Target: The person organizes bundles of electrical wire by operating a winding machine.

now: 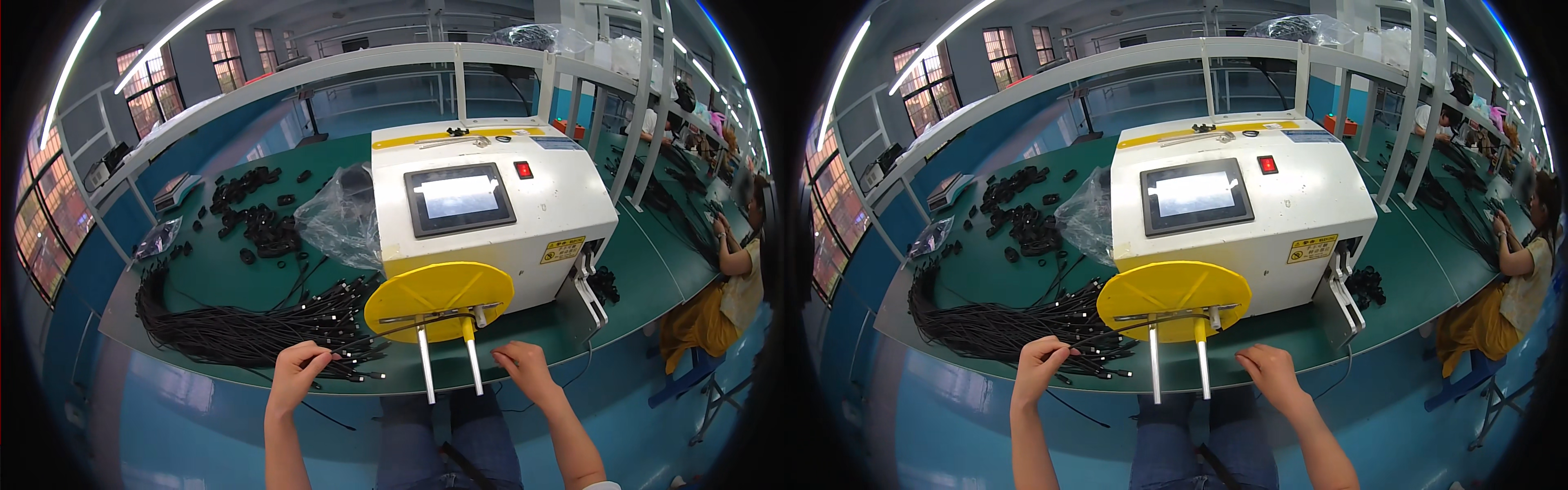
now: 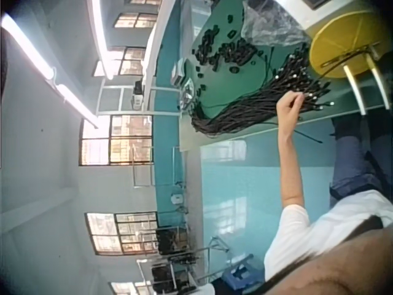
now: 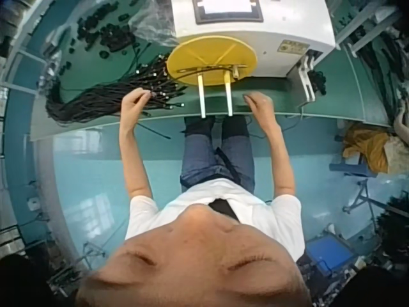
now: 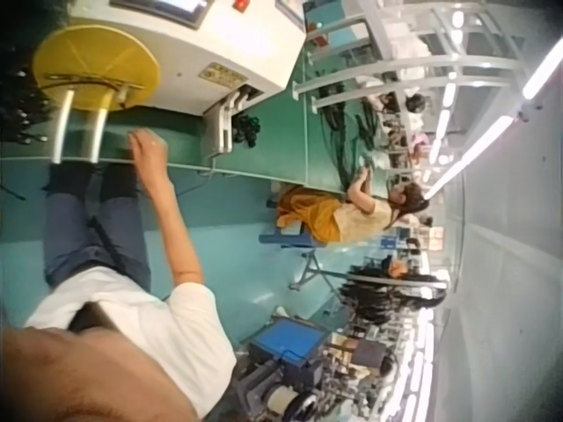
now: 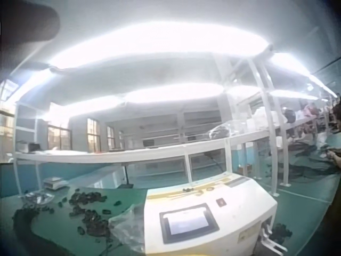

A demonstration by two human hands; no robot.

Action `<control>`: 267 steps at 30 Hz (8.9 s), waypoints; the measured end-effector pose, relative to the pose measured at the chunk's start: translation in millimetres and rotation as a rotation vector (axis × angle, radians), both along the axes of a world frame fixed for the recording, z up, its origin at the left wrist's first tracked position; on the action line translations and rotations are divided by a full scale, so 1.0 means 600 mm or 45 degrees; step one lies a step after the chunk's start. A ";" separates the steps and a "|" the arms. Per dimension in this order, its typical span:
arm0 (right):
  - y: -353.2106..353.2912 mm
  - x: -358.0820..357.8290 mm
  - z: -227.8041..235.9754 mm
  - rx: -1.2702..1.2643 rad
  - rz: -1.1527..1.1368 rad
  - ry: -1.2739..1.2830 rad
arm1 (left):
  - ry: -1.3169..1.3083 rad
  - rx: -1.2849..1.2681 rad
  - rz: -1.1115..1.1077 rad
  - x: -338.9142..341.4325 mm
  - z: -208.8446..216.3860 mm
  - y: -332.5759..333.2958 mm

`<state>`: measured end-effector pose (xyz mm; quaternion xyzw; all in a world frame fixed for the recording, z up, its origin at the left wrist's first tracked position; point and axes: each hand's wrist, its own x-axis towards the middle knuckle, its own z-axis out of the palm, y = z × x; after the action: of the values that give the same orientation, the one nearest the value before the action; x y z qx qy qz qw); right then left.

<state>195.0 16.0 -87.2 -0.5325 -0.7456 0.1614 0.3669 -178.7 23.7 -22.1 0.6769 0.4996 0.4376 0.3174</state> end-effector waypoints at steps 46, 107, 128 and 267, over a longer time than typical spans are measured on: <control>-0.029 0.010 -0.018 -0.030 0.041 0.103 | 0.761 0.822 -0.282 0.252 0.094 -0.077; -0.066 -0.075 0.122 0.795 0.322 -0.108 | 0.833 0.418 -0.972 0.210 0.141 0.024; -0.087 -0.097 0.137 0.488 0.022 0.059 | 0.858 0.523 -0.544 0.216 0.108 -0.017; -0.147 -0.069 0.089 -0.099 0.505 0.890 | 0.805 0.441 -0.027 0.273 0.037 -0.164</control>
<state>153.5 -72.4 -33.9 -0.3047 -0.6575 0.4283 0.5398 -14.6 -74.7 0.2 0.8277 0.4843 0.2816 0.0322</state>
